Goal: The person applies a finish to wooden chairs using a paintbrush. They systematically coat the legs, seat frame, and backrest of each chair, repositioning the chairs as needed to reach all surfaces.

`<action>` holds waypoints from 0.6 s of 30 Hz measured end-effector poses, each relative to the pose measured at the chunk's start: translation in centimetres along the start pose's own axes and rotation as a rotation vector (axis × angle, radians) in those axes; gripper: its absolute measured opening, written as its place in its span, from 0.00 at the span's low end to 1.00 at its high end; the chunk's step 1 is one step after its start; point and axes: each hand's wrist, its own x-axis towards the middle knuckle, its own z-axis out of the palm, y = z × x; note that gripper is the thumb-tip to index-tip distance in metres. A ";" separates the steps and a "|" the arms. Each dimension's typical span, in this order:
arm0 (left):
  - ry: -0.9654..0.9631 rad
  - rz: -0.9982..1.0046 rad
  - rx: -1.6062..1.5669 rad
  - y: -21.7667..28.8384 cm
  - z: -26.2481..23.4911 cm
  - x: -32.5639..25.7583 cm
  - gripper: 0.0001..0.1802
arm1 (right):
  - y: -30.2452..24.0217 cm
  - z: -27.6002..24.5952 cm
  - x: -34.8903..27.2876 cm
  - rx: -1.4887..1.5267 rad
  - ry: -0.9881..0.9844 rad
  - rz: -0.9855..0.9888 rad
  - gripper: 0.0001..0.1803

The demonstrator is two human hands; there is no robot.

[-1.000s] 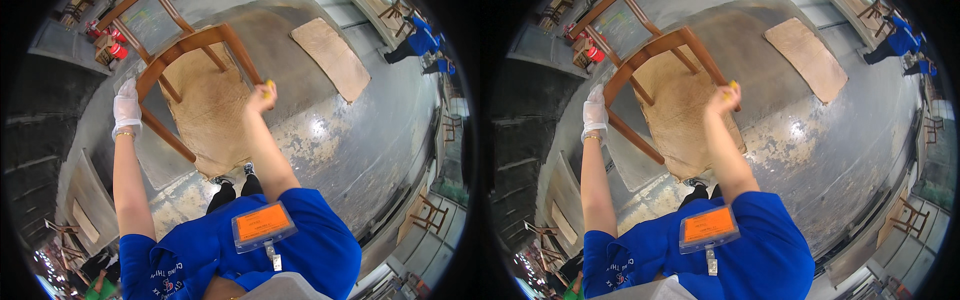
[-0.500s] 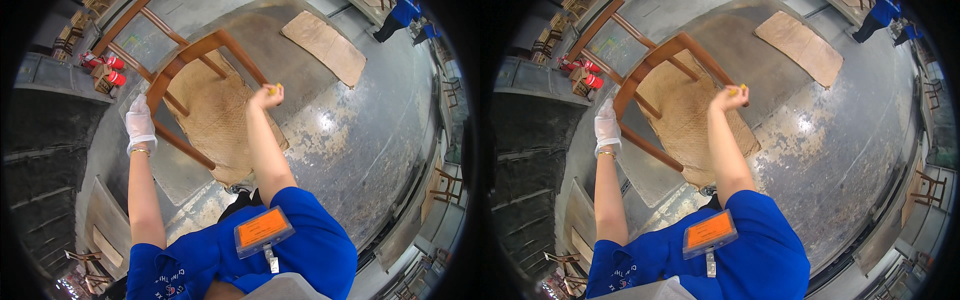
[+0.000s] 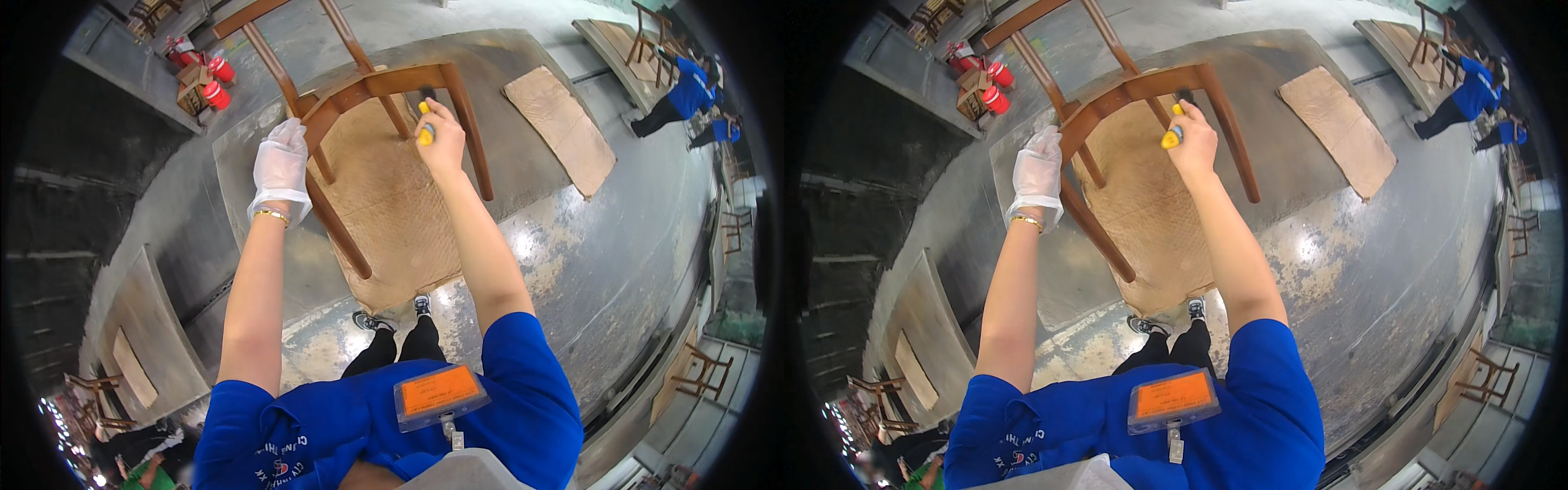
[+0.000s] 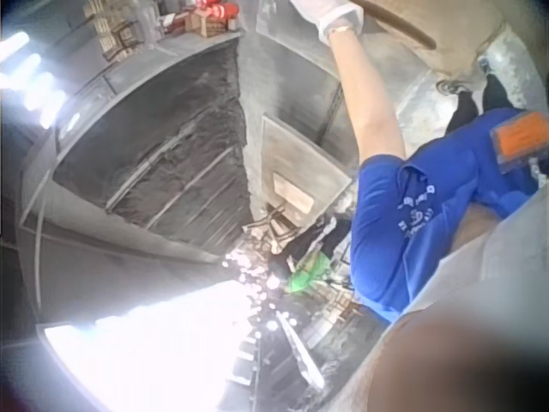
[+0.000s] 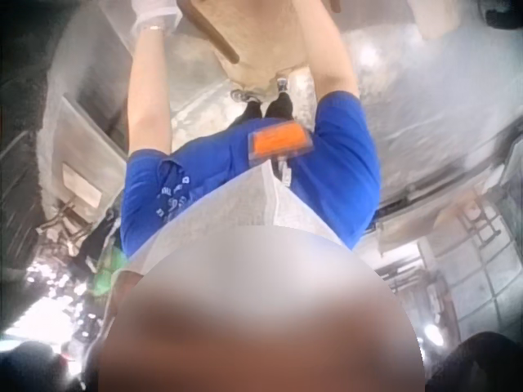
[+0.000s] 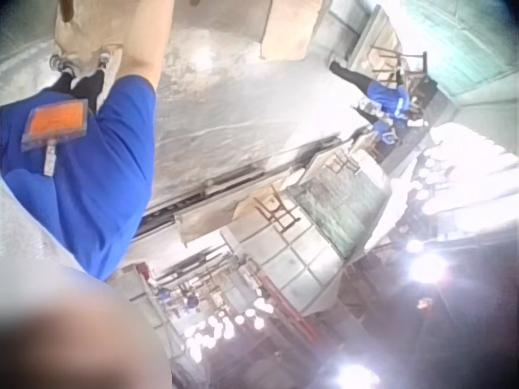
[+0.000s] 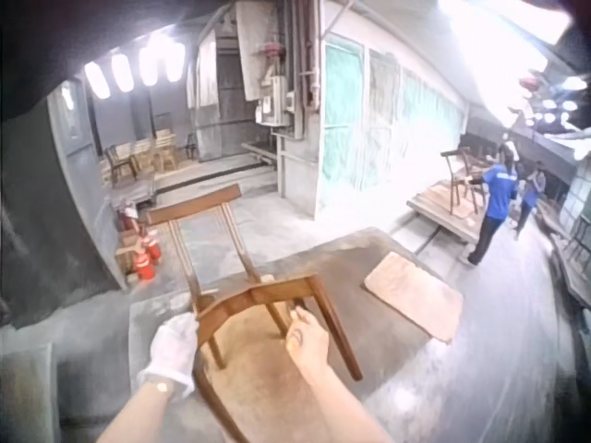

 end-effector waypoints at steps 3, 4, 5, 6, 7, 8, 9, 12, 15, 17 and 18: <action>0.020 0.010 0.014 0.5 0.0 -0.3 0.17 | -0.3 0.2 0.2 0.065 0.159 -0.120 0.10; 0.026 0.022 0.023 0.6 0.0 -0.5 0.17 | -0.5 0.1 0.3 0.019 0.145 -0.109 0.10; 0.029 0.028 0.044 0.8 0.1 -0.6 0.17 | -0.8 0.0 0.5 -0.024 0.156 -0.099 0.09; 0.043 0.052 0.051 0.9 0.1 -0.8 0.17 | -1.0 -0.1 0.6 -0.135 -0.030 0.009 0.10; 0.053 0.052 0.040 1.0 0.2 -0.9 0.17 | -1.2 -0.1 0.6 -0.049 -0.042 0.037 0.10; 0.056 0.057 0.041 1.1 0.2 -1.1 0.17 | -1.4 0.0 0.7 0.052 -0.022 0.041 0.10; 0.049 0.053 0.056 1.2 0.3 -1.2 0.17 | -1.5 0.3 0.7 0.138 -0.032 0.048 0.10; 0.033 0.001 0.012 1.5 0.6 -1.5 0.16 | -1.6 2.4 1.3 0.368 0.034 -0.193 0.10; 0.027 -0.011 -0.009 1.6 0.8 -1.7 0.16 | -1.3 5.8 2.2 0.441 0.042 -0.271 0.10; 0.047 -0.015 -0.023 1.6 1.0 -1.8 0.15 | -1.0 7.5 2.3 0.391 0.032 -0.212 0.10; 0.045 -0.020 -0.004 1.6 1.0 -1.9 0.16 | -0.8 7.9 1.9 0.368 -0.055 -0.125 0.09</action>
